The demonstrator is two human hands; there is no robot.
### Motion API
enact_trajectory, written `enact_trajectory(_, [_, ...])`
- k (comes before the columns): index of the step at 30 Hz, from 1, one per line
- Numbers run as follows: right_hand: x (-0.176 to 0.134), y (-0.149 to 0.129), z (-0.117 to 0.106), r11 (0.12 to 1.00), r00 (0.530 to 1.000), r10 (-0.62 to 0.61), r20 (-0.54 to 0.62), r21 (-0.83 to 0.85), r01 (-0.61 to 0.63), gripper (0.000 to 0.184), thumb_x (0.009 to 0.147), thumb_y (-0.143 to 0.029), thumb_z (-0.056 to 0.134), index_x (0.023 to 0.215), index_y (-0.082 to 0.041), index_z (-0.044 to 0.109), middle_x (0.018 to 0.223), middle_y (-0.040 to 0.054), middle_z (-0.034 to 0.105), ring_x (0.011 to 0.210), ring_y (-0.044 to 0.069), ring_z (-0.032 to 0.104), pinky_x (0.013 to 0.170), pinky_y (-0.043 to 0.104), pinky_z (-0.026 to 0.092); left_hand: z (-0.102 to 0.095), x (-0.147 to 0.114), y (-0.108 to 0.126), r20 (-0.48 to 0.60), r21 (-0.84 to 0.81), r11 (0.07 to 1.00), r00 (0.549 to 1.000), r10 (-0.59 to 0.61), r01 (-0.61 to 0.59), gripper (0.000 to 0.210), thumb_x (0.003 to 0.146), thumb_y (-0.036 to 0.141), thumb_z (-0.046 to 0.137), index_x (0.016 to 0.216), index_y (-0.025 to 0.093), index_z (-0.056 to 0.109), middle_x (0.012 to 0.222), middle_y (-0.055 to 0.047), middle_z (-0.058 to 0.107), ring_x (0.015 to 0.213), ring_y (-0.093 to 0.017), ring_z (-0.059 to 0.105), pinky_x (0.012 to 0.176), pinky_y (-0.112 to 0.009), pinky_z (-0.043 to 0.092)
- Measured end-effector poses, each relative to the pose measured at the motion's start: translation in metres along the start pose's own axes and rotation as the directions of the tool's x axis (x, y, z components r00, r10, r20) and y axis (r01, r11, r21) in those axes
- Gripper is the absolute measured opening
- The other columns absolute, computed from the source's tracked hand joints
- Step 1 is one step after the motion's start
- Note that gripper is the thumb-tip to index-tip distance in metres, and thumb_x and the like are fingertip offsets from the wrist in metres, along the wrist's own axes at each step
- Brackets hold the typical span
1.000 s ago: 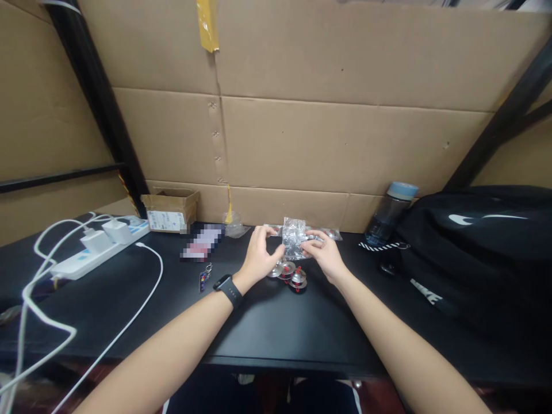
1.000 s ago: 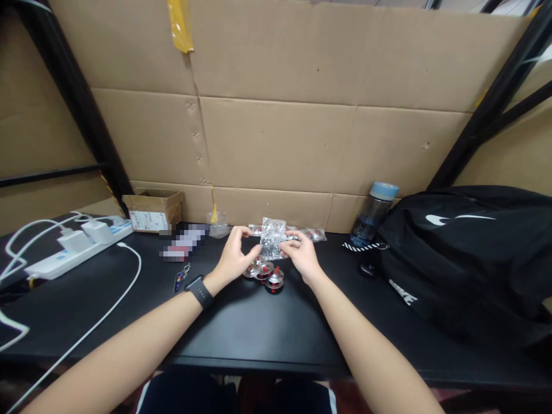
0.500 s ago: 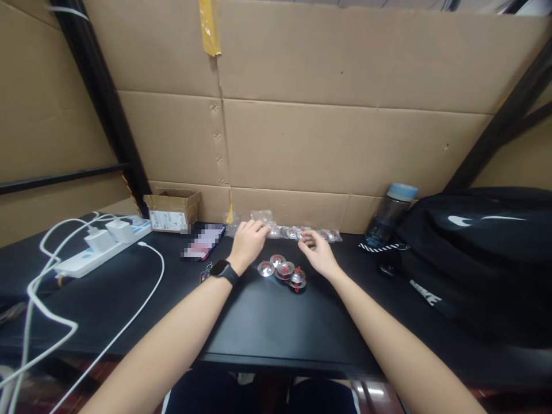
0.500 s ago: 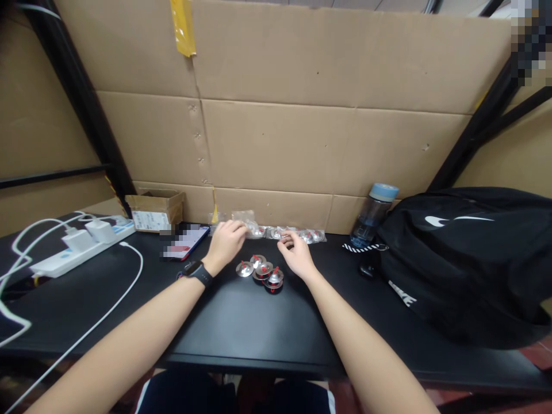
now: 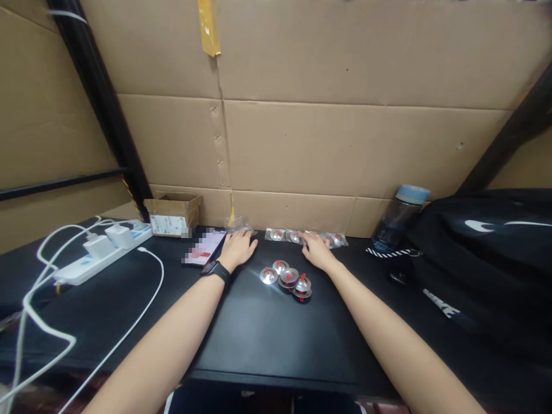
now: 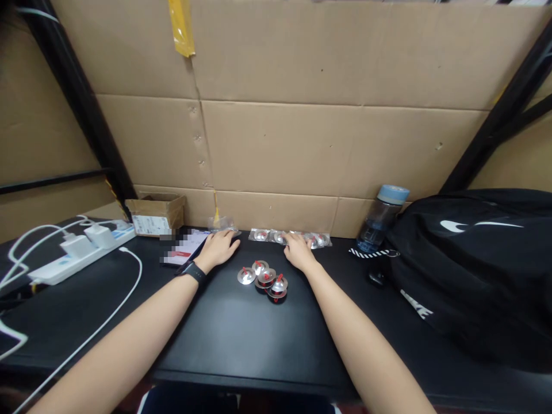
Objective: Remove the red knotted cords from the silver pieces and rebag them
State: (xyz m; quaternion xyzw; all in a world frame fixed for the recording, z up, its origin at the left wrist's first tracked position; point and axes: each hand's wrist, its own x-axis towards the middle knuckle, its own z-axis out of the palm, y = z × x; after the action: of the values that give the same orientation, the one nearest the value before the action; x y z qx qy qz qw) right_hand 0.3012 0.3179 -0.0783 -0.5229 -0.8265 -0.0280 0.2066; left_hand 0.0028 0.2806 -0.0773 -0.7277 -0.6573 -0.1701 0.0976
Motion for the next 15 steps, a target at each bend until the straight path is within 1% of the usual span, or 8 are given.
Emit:
enact_trajectory(3, [-0.006, 0.001, -0.006, 0.999, 1.000, -0.029, 0.000, 0.016, 0.029, 0.045, 0.087, -0.012, 0.052, 0.130, -0.020, 0.059, 0.126, 0.0141, 0.068, 0.118, 0.031, 0.059, 0.101, 0.049, 0.039, -0.005, -0.005, 0.009, -0.011, -0.010, 0.996, 0.996, 0.091, -0.091, 0.039, 0.097, 0.037, 0.046, 0.131, 0.022, 0.059, 0.137, -0.011, 0.059, 0.127, -0.029, 0.053, 0.105, -0.044, 0.037])
enact_trajectory(5, [-0.010, 0.001, -0.011, 0.998, 0.999, -0.054, -0.008, 0.031, 0.054, 0.040, 0.084, -0.009, 0.053, 0.121, -0.018, 0.063, 0.116, 0.0130, 0.072, 0.110, 0.029, 0.063, 0.098, 0.045, 0.041, -0.011, -0.007, 0.013, -0.021, -0.010, 0.994, 0.994, 0.110, -0.111, 0.035, 0.094, 0.034, 0.050, 0.125, 0.022, 0.061, 0.132, -0.011, 0.061, 0.122, -0.028, 0.055, 0.103, -0.043, 0.039])
enact_trajectory(6, [-0.012, 0.000, -0.014, 0.997, 0.998, -0.062, -0.018, 0.047, 0.063, 0.037, 0.083, -0.009, 0.053, 0.117, -0.018, 0.065, 0.112, 0.0120, 0.073, 0.107, 0.028, 0.065, 0.098, 0.044, 0.042, -0.016, -0.007, 0.013, -0.035, -0.010, 0.996, 0.995, 0.093, -0.093, 0.032, 0.094, 0.033, 0.051, 0.122, 0.022, 0.062, 0.127, -0.011, 0.062, 0.118, -0.028, 0.057, 0.100, -0.042, 0.040])
enact_trajectory(8, [-0.015, 0.001, -0.020, 0.993, 0.997, -0.066, -0.044, 0.097, 0.070, 0.033, 0.084, -0.009, 0.053, 0.113, -0.018, 0.067, 0.108, 0.0103, 0.074, 0.103, 0.027, 0.068, 0.096, 0.041, 0.044, -0.025, -0.007, 0.005, -0.092, -0.011, 1.000, 0.996, 0.001, -0.002, 0.029, 0.093, 0.033, 0.049, 0.114, 0.021, 0.064, 0.119, -0.012, 0.063, 0.110, -0.028, 0.059, 0.095, -0.040, 0.043])
enact_trajectory(10, [-0.017, 0.002, -0.027, 0.983, 0.994, -0.071, -0.082, 0.164, 0.084, 0.032, 0.085, -0.011, 0.053, 0.112, -0.018, 0.068, 0.106, 0.0100, 0.075, 0.100, 0.025, 0.069, 0.094, 0.038, 0.047, -0.034, -0.007, -0.016, -0.175, -0.017, 0.987, 0.971, -0.162, 0.161, 0.030, 0.095, 0.033, 0.044, 0.112, 0.020, 0.065, 0.115, -0.013, 0.062, 0.108, -0.029, 0.059, 0.093, -0.040, 0.045])
enact_trajectory(12, [-0.019, 0.003, -0.037, 0.965, 0.986, -0.081, -0.146, 0.237, 0.115, 0.030, 0.087, -0.014, 0.053, 0.112, -0.018, 0.070, 0.107, 0.0106, 0.075, 0.101, 0.024, 0.069, 0.093, 0.036, 0.049, -0.039, -0.010, -0.045, -0.211, -0.008, 0.943, 0.922, -0.326, 0.331, 0.036, 0.096, 0.031, 0.037, 0.116, 0.020, 0.065, 0.118, -0.015, 0.061, 0.111, -0.032, 0.058, 0.093, -0.043, 0.045])
enact_trajectory(13, [-0.021, 0.003, -0.043, 0.952, 0.980, -0.076, -0.183, 0.278, 0.126, 0.029, 0.088, -0.016, 0.054, 0.111, -0.018, 0.071, 0.108, 0.0105, 0.074, 0.099, 0.023, 0.069, 0.092, 0.036, 0.050, -0.040, -0.012, -0.062, -0.180, -0.004, 0.922, 0.906, -0.382, 0.388, 0.039, 0.096, 0.032, 0.036, 0.121, 0.022, 0.064, 0.121, -0.016, 0.060, 0.114, -0.035, 0.057, 0.094, -0.046, 0.044])
enact_trajectory(15, [-0.026, 0.001, -0.056, 0.914, 0.971, -0.036, -0.236, 0.385, 0.127, 0.028, 0.087, -0.023, 0.059, 0.112, -0.020, 0.071, 0.107, 0.0090, 0.074, 0.091, 0.022, 0.070, 0.086, 0.035, 0.053, -0.038, -0.015, -0.091, -0.023, -0.012, 0.893, 0.893, -0.449, 0.449, 0.047, 0.097, 0.035, 0.031, 0.137, 0.031, 0.055, 0.132, -0.015, 0.058, 0.120, -0.037, 0.055, 0.097, -0.052, 0.042])
